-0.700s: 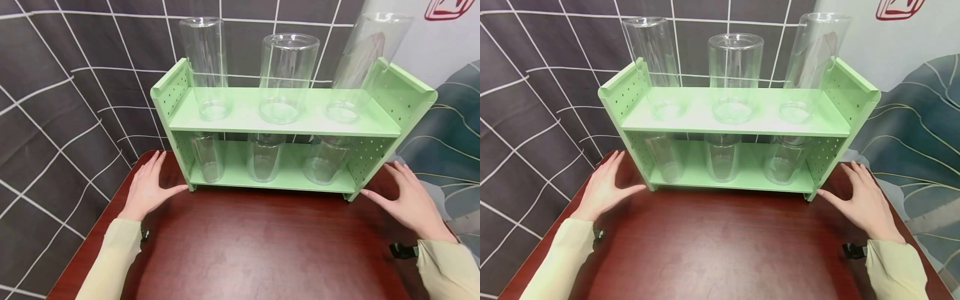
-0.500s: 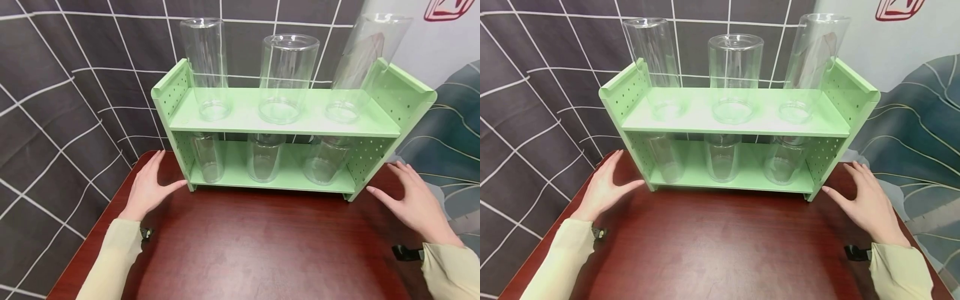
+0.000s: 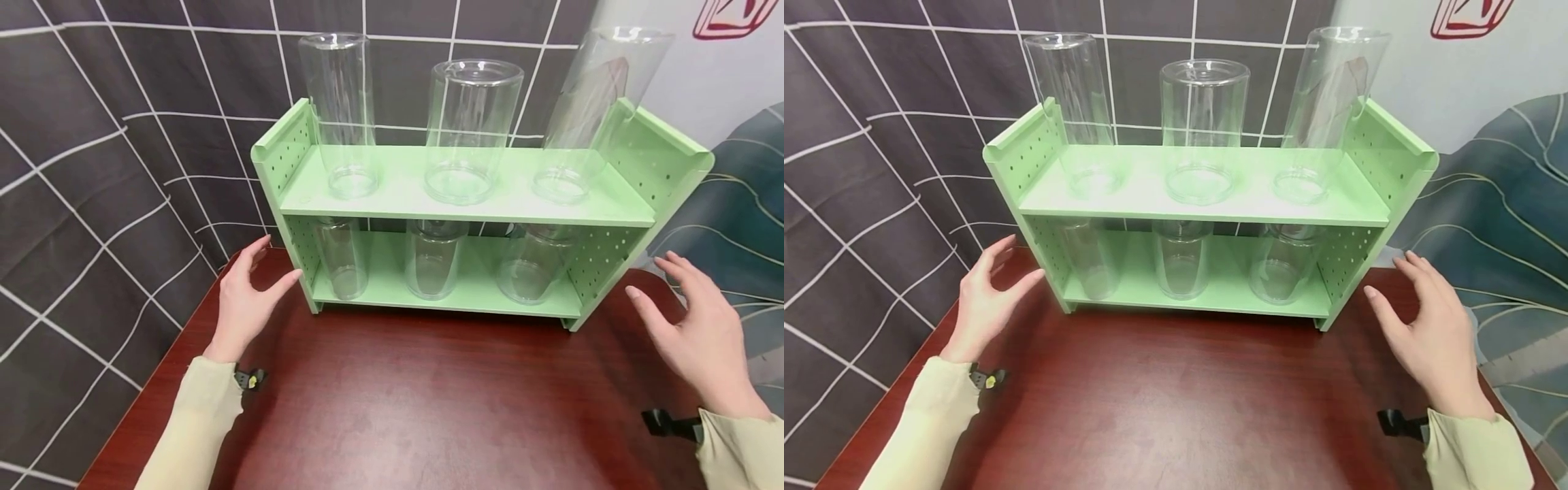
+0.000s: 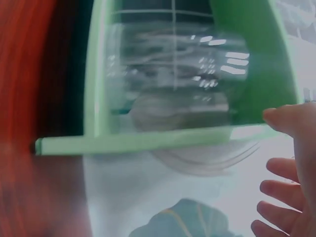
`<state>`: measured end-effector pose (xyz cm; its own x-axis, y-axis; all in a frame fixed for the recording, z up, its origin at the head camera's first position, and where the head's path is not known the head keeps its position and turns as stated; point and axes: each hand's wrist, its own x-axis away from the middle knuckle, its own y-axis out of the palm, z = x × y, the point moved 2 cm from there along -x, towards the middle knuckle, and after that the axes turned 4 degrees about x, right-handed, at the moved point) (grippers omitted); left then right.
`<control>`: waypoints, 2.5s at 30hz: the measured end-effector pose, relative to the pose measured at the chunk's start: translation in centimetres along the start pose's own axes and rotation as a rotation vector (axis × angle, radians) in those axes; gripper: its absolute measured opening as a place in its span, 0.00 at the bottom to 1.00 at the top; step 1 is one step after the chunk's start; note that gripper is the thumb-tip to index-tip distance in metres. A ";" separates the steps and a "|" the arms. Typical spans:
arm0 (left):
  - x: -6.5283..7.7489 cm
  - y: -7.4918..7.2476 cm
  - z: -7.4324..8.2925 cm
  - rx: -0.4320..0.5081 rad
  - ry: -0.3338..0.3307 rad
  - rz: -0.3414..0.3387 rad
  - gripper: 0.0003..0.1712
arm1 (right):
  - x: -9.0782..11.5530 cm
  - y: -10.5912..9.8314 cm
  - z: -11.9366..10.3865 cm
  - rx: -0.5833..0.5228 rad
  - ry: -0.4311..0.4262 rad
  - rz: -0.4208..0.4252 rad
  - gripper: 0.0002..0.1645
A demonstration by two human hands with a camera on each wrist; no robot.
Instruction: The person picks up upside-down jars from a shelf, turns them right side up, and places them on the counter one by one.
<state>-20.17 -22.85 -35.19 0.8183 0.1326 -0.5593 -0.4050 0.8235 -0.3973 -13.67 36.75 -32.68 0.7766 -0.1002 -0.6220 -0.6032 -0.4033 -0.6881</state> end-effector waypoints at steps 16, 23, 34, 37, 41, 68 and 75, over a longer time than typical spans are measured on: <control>-2.8 0.8 4.3 0.345 0.086 0.147 0.41 | -0.5 -2.0 -7.6 -0.196 -0.181 0.303 0.31; -3.4 1.5 4.2 0.445 0.036 0.186 0.37 | -0.1 -1.1 -10.2 -0.279 -0.229 0.227 0.29; -4.2 1.5 4.4 0.417 -0.018 0.318 0.19 | -1.3 -1.2 -13.4 -0.355 -0.168 0.232 0.35; -4.3 1.5 4.4 0.400 -0.016 0.347 0.19 | -2.1 -1.0 -13.5 -0.383 -0.147 0.244 0.36; -4.5 1.6 4.4 0.390 -0.008 0.372 0.19 | -3.0 -0.9 -13.5 -0.423 -0.129 0.247 0.37; -4.8 1.7 4.4 0.264 0.076 0.386 0.21 | -12.1 0.6 -13.7 -0.248 0.243 -0.083 0.65; -4.6 1.7 4.6 0.267 0.077 0.384 0.20 | -13.0 1.1 -13.2 -0.254 0.303 -0.108 0.65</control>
<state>-22.77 -19.56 -29.94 0.5934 0.4219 -0.6855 -0.5447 0.8375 0.0440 -22.02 25.63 -20.48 0.8744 -0.2931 -0.3867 -0.4805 -0.6339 -0.6060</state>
